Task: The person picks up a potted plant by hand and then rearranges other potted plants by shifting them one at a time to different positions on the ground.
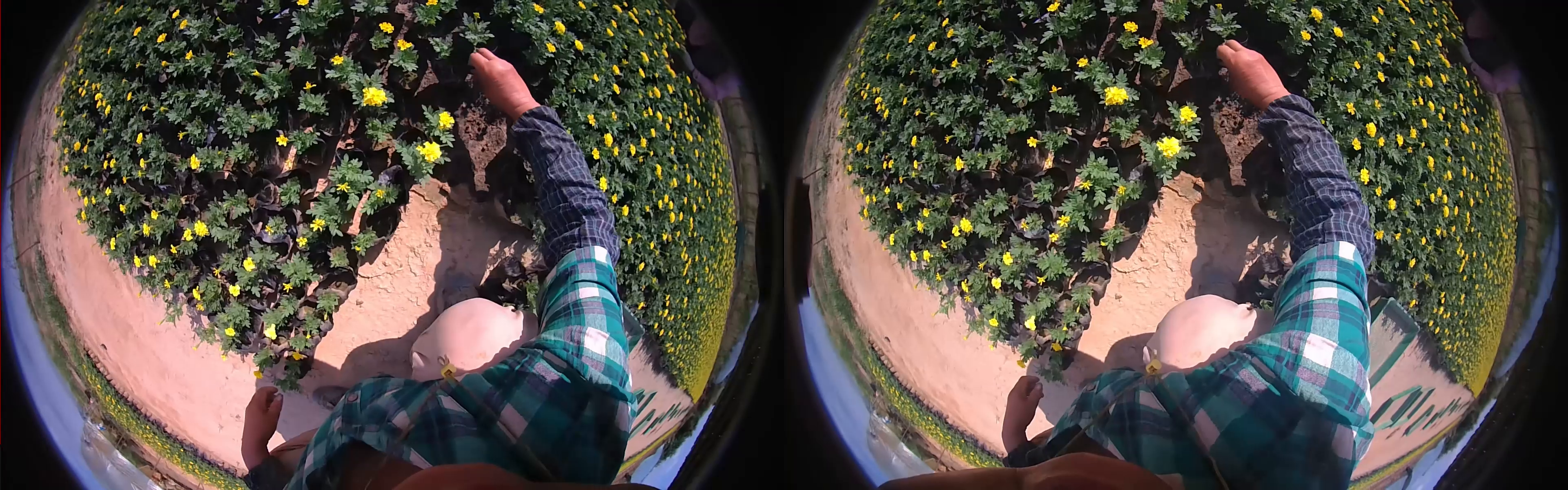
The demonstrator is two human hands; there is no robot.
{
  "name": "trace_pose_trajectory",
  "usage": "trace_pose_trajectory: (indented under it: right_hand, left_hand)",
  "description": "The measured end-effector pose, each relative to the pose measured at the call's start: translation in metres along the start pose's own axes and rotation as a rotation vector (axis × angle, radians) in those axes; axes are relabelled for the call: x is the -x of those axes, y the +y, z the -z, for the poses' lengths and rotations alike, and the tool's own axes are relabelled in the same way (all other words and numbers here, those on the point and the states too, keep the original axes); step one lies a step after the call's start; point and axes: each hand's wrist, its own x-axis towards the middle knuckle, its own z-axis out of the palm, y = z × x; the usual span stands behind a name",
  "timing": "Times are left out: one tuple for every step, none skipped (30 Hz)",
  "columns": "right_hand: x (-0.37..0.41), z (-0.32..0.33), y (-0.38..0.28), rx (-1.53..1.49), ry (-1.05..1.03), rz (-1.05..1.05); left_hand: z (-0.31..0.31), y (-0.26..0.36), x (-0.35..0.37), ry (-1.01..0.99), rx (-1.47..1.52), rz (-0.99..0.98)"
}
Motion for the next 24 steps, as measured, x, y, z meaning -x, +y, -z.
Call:
trace_pose_trajectory:
  right_hand:
    - [0.001,-0.003,-0.002,0.009,-0.047,0.054]
    - [0.004,-0.011,0.003,0.035,-0.106,0.127]
    - [0.008,-0.015,0.004,0.017,-0.115,0.104]
    - [0.015,-0.021,0.004,-0.002,-0.123,0.080]
    - [0.021,-0.028,0.009,-0.066,0.046,0.032]
    - [0.020,-0.024,0.006,-0.188,0.200,-0.085]
    - [0.009,-0.024,0.019,-0.201,0.360,-0.199]
    - [-0.002,-0.026,0.030,-0.217,0.519,-0.320]
    - [-0.013,-0.019,0.034,-0.035,0.492,-0.361]
    - [-0.020,-0.025,0.046,-0.037,0.488,-0.363]
    - [-0.033,-0.031,0.060,0.060,0.427,-0.425]
    - [-0.043,-0.033,0.066,0.155,0.365,-0.483]
    - [-0.049,-0.034,0.072,0.154,0.369,-0.475]
    - [-0.056,-0.036,0.076,0.149,0.259,-0.577]
    - [-0.061,-0.041,0.080,0.140,0.142,-0.676]
    - [-0.069,-0.042,0.086,0.036,0.085,-0.782]
    - [-0.067,-0.047,0.088,0.087,0.136,-0.739]
    - [-0.065,-0.053,0.092,0.140,0.187,-0.697]
    - [-0.062,-0.057,0.103,-0.034,0.202,-0.757]
    - [-0.059,-0.061,0.113,-0.202,0.227,-0.820]
    - [-0.052,-0.054,0.102,-0.031,0.277,-0.673]
    - [-0.045,-0.045,0.089,0.136,0.322,-0.519]
    - [-0.040,-0.041,0.093,0.102,0.366,-0.409]
    - [-0.038,-0.029,0.088,0.098,0.342,-0.327]
  left_hand:
    - [0.000,0.001,-0.002,0.000,0.004,-0.007]
    - [0.002,0.001,-0.003,0.023,0.038,-0.041]
    - [0.005,0.000,-0.004,0.047,0.070,-0.074]
    - [0.008,0.000,-0.004,0.051,0.072,-0.080]
    - [0.011,0.000,-0.004,0.072,0.119,-0.048]
    - [0.011,0.000,-0.004,0.091,0.167,-0.011]
    - [0.008,-0.001,-0.007,0.089,0.174,-0.018]
    - [0.006,-0.005,-0.005,0.060,0.232,0.039]
    - [0.006,-0.009,-0.003,0.034,0.289,0.098]
    - [0.006,-0.015,-0.001,0.032,0.288,0.102]
    - [0.006,-0.021,-0.001,0.003,0.260,0.139]
    - [0.004,-0.023,0.000,-0.026,0.234,0.177]
    - [0.002,-0.023,0.001,-0.014,0.206,0.215]
    - [0.002,-0.024,0.001,-0.007,0.213,0.213]
    - [0.001,-0.024,0.004,0.011,0.226,0.195]
    - [0.000,-0.023,0.003,0.033,0.241,0.171]
    - [-0.001,-0.021,0.005,0.043,0.246,0.174]
    - [-0.002,-0.015,0.006,0.051,0.304,0.184]
    - [-0.002,-0.010,0.006,0.055,0.362,0.194]
    - [-0.001,-0.008,0.005,0.055,0.364,0.194]
    - [-0.001,-0.006,0.007,0.046,0.341,0.192]
    - [-0.003,-0.006,0.008,0.035,0.320,0.192]
    - [-0.005,-0.009,0.010,0.032,0.324,0.200]
    - [-0.005,-0.012,0.011,0.039,0.296,0.189]
